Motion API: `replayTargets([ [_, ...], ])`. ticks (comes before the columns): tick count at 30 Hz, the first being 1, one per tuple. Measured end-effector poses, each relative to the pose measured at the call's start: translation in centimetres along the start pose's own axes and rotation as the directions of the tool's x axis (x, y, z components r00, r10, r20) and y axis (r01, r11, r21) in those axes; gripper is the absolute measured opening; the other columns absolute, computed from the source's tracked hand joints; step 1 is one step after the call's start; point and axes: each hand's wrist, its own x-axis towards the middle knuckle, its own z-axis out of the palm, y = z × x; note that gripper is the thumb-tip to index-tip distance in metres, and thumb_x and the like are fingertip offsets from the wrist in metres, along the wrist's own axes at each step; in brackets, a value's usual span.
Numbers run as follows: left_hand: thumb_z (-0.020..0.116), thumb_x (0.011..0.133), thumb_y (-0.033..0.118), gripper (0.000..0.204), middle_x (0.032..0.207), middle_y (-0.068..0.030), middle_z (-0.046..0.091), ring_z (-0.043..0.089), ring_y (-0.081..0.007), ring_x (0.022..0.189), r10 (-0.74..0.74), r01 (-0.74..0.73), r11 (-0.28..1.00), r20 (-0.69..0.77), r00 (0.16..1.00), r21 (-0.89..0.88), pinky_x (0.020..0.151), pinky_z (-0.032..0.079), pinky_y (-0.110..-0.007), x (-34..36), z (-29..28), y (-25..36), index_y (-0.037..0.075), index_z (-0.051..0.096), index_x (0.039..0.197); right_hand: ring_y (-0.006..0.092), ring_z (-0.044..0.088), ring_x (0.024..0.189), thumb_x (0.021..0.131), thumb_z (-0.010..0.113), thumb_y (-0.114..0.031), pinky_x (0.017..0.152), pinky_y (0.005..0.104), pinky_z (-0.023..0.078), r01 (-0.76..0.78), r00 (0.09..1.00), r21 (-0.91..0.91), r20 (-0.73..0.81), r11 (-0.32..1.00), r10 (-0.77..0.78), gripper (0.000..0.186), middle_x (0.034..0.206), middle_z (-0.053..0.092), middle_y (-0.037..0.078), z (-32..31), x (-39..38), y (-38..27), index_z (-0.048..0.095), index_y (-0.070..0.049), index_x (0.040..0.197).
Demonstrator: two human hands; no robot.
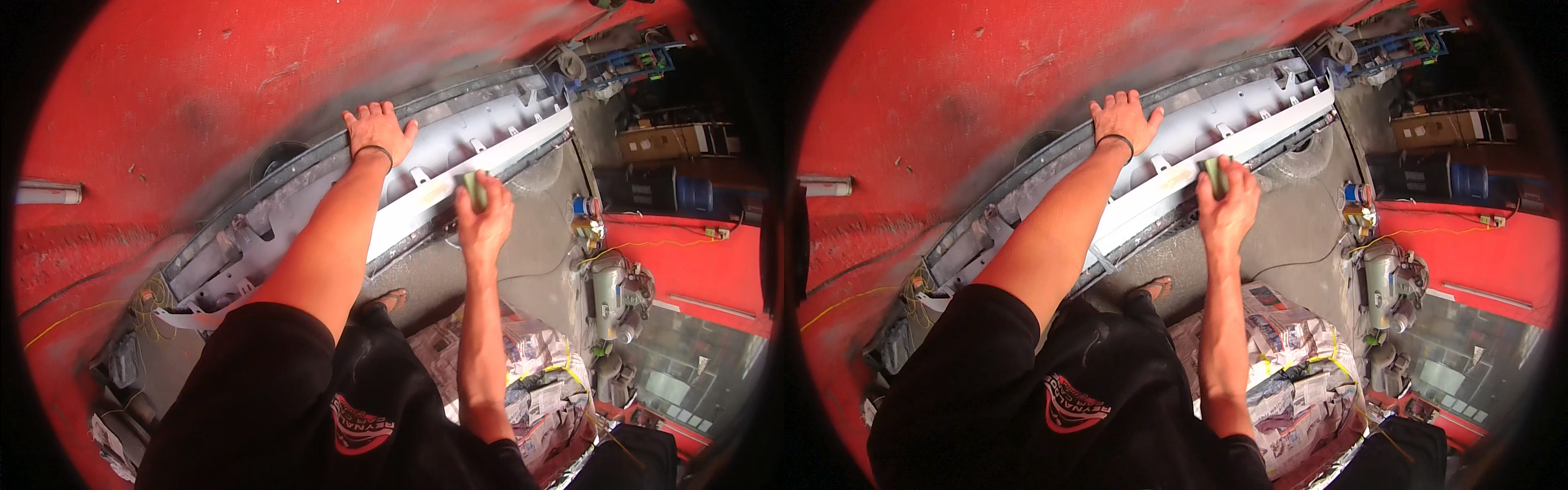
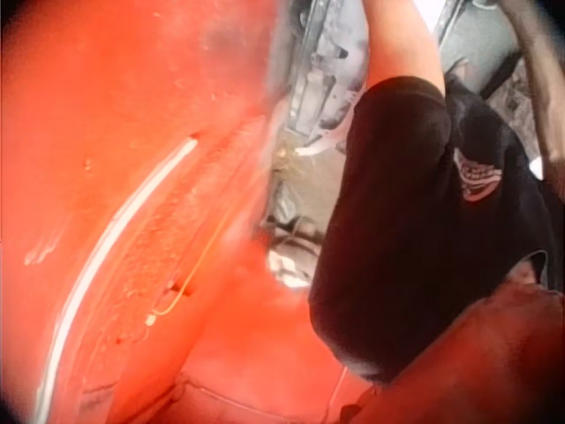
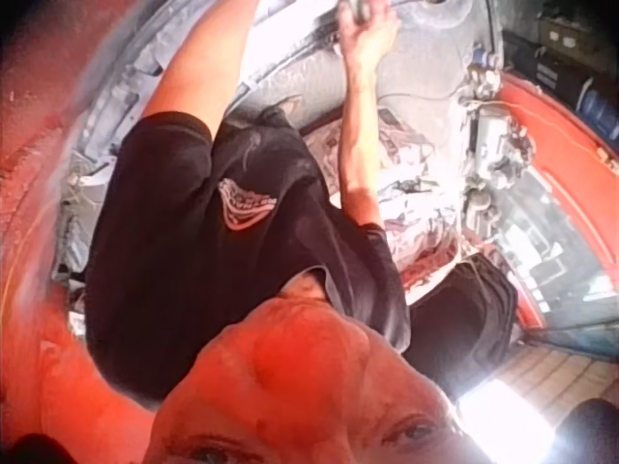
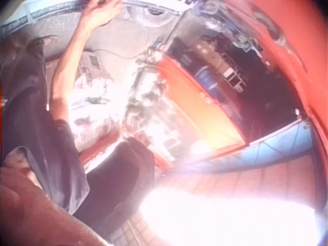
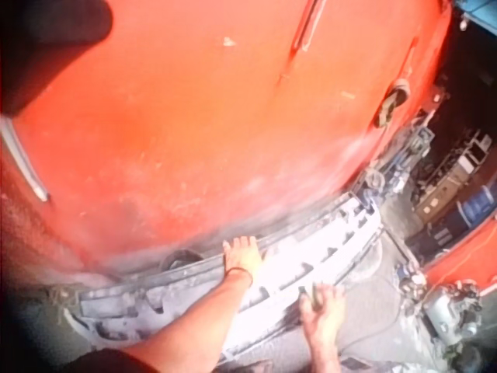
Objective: The person wets sandpaper and a sanding block in a bucket of water, wraps the sandpaper around the block, and sands a car bumper part.
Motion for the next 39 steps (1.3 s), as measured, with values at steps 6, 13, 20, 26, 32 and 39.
replayTargets([
  [6,0.052,0.108,0.066,0.072,0.145,-0.0168,0.069,0.062,-0.0337,0.140,-0.012,0.011,1.000,0.005,1.000,0.022,0.120,0.038,-0.064,-0.1,0.4,-0.6,0.006,0.064,0.144,0.0406,0.068,0.113,0.093,0.086,-0.022,0.102,0.0520,0.054,0.299,0.932,0.077,0.191,0.951,-0.308,0.051,0.134,0.073,0.017,0.2,-4.7,-6.4,0.073,-0.011,0.142],
  [13,0.052,0.109,0.066,0.070,0.136,-0.0181,0.074,0.068,-0.0330,0.130,-0.011,0.012,1.000,0.012,1.000,-0.016,0.109,0.046,-0.055,0.1,0.5,-0.1,0.004,0.067,0.136,0.0403,0.065,0.108,0.094,0.085,-0.019,0.096,0.0530,0.052,0.156,0.988,-0.026,0.013,0.987,-0.156,0.044,0.122,0.073,0.018,2.7,0.7,-1.6,0.072,-0.005,0.133],
  [20,0.050,0.110,0.065,0.068,0.137,-0.0194,0.073,0.069,-0.0336,0.130,-0.021,0.021,1.000,0.026,0.999,0.007,0.110,0.046,-0.056,0.7,0.8,-0.2,0.005,0.066,0.138,0.0404,0.066,0.106,0.092,0.087,-0.023,0.091,0.0542,0.054,0.158,0.983,0.042,0.089,0.987,-0.161,0.044,0.119,0.074,0.020,2.5,0.3,-1.1,0.074,-0.005,0.131],
  [26,0.048,0.112,0.060,0.064,0.135,-0.0192,0.074,0.070,-0.0353,0.130,-0.008,0.009,1.000,-0.017,1.000,0.017,0.113,0.044,-0.060,0.8,1.8,-0.2,0.004,0.066,0.138,0.0422,0.067,0.109,0.091,0.086,-0.016,0.096,0.0518,0.055,0.251,0.950,0.154,0.150,0.956,-0.274,0.052,0.128,0.073,0.022,1.3,-3.5,-6.4,0.072,-0.008,0.140],
  [32,0.049,0.111,0.057,0.060,0.136,-0.0186,0.074,0.069,-0.0358,0.131,0.019,-0.019,0.999,0.000,1.000,-0.033,0.111,0.046,-0.061,0.7,0.7,0.2,0.005,0.067,0.135,0.0408,0.066,0.106,0.092,0.082,-0.023,0.092,0.0538,0.054,0.061,0.998,-0.078,0.014,0.995,-0.060,0.043,0.125,0.072,0.022,2.4,2.1,-0.6,0.076,-0.005,0.132],
  [39,0.049,0.111,0.057,0.061,0.135,-0.0175,0.074,0.069,-0.0335,0.130,0.011,-0.011,1.000,0.007,1.000,-0.001,0.111,0.045,-0.058,0.9,1.4,-0.4,0.006,0.068,0.136,0.0409,0.066,0.108,0.093,0.080,-0.021,0.096,0.0534,0.053,0.196,0.969,0.037,0.150,0.980,-0.199,0.038,0.124,0.072,0.021,1.9,1.2,-2.1,0.076,-0.006,0.128],
])
